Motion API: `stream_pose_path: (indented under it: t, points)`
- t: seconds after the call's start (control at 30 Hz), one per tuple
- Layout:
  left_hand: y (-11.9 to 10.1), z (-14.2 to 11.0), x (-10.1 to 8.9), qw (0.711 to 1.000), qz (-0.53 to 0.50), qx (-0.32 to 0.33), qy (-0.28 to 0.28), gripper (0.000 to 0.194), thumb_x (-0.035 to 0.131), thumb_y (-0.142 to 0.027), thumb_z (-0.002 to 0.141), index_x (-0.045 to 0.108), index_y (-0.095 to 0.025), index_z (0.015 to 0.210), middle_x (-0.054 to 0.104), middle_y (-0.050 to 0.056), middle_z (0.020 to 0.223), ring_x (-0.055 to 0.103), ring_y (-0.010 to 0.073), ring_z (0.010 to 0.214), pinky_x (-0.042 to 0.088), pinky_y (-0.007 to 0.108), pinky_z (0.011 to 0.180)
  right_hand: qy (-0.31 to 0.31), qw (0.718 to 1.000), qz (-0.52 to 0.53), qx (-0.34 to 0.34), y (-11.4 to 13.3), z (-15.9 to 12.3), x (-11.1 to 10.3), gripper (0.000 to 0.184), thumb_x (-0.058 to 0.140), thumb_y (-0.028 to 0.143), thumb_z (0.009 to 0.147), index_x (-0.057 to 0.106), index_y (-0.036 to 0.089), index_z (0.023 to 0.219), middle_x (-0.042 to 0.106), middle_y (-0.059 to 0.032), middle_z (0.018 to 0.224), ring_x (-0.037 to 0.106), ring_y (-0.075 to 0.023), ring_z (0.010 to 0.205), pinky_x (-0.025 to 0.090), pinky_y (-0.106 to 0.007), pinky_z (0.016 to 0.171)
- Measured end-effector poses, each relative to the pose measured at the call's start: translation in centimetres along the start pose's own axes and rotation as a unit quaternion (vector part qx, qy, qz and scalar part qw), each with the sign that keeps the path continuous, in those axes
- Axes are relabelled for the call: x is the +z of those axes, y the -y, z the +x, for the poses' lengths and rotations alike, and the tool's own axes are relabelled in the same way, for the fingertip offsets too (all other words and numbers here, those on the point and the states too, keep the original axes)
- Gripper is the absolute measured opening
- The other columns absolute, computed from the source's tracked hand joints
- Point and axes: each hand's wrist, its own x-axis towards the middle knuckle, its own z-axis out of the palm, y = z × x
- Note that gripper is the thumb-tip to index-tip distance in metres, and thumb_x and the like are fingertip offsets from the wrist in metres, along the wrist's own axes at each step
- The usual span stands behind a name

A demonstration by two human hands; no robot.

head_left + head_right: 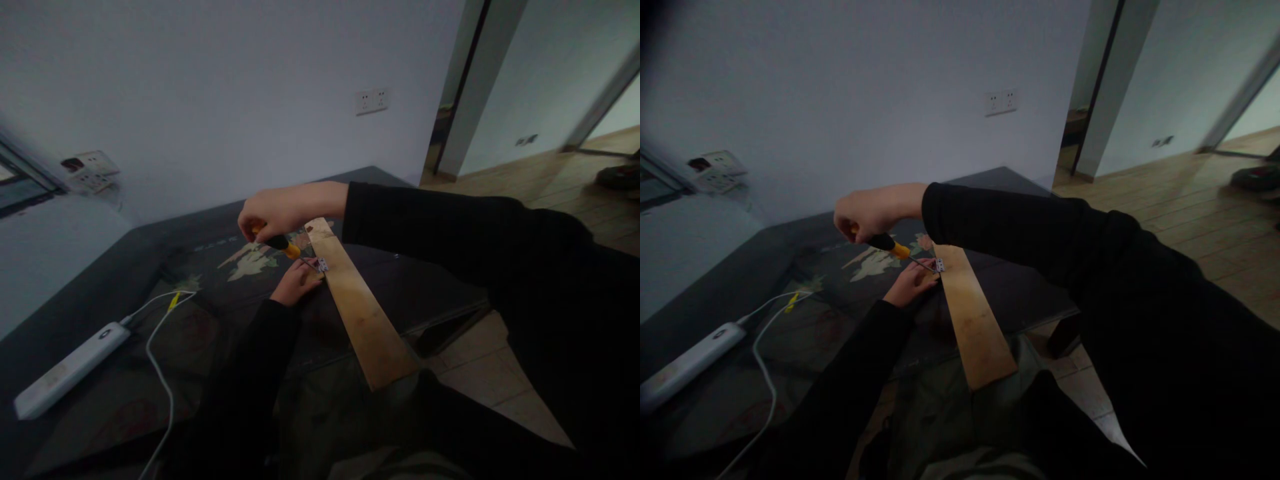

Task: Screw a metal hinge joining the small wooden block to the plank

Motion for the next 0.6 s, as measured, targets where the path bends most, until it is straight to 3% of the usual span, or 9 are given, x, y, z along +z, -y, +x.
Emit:
stream_pose_path:
  t: [0.1, 0.2, 0.33, 0.43, 0.5, 0.6]
  points:
    - [-0.1, 0.1, 0.1, 1.0, 0.004, 0.003, -0.008, 0.055, 0.07, -0.028, 0.08, 0.055, -0.016, 0.131, 0.055, 0.014, 0.13, 0.052, 0.0273, 0.124, 0.039, 0.046, 0.111, -0.062, 0.993, -0.075, 0.063, 0.3, -0.1, 0.7, 0.024, 0.061, 0.031, 0.089, 0.068, 0.011, 0.1, 0.067, -0.0105, 0.096, 0.06, -0.0194, 0.09, 0.038, -0.03, 0.077]
    - [-0.2, 0.2, 0.0, 1.0, 0.011, 0.003, -0.01, 0.051, 0.072, -0.027, 0.079, 0.058, -0.018, 0.127, 0.056, 0.013, 0.13, 0.052, 0.0277, 0.125, 0.039, 0.047, 0.111, -0.089, 0.99, -0.087, 0.065, 0.4, 0.1, 1.6, 0.03, 0.057, 0.036, 0.091, 0.066, 0.012, 0.104, 0.066, -0.0128, 0.102, 0.059, -0.0212, 0.094, 0.038, -0.03, 0.076]
    - [-0.4, 0.3, -0.1, 1.0, 0.014, 0.003, 0.0, 0.042, 0.073, -0.025, 0.077, 0.065, -0.019, 0.118, 0.056, 0.013, 0.131, 0.05, 0.0286, 0.127, 0.038, 0.047, 0.112, -0.037, 0.999, -0.001, 0.006, 0.1, 0.7, 1.6, 0.024, 0.059, 0.02, 0.087, 0.066, 0.012, 0.108, 0.067, -0.0091, 0.103, 0.057, -0.0151, 0.088, 0.037, -0.026, 0.073]
    - [-0.4, 0.2, -0.2, 1.0, 0.01, 0.002, 0.0, 0.043, 0.073, -0.025, 0.077, 0.064, -0.019, 0.119, 0.056, 0.012, 0.132, 0.05, 0.0281, 0.126, 0.038, 0.047, 0.112, -0.01, 0.998, 0.054, -0.026, 0.2, 0.8, 1.0, 0.031, 0.058, 0.005, 0.081, 0.067, 0.013, 0.11, 0.068, -0.0055, 0.099, 0.056, -0.0114, 0.082, 0.037, -0.024, 0.071]
    - [-0.3, 0.2, -0.1, 1.0, 0.011, -0.001, -0.005, 0.049, 0.073, -0.026, 0.077, 0.061, -0.019, 0.124, 0.056, 0.012, 0.131, 0.051, 0.0278, 0.125, 0.038, 0.047, 0.112, -0.025, 0.998, 0.049, -0.022, 0.4, 0.5, 0.8, 0.031, 0.058, 0.004, 0.081, 0.067, 0.014, 0.109, 0.067, -0.0053, 0.097, 0.057, -0.0116, 0.081, 0.036, -0.024, 0.07]
    - [-0.2, 0.2, 0.0, 1.0, 0.013, -0.005, -0.009, 0.053, 0.072, -0.027, 0.077, 0.058, -0.019, 0.128, 0.057, 0.012, 0.13, 0.052, 0.0271, 0.125, 0.039, 0.046, 0.111, -0.076, 0.997, -0.012, 0.025, 0.7, 0.1, 1.1, 0.018, 0.062, 0.018, 0.085, 0.069, 0.014, 0.102, 0.067, -0.0074, 0.097, 0.058, -0.0151, 0.084, 0.035, -0.026, 0.071]
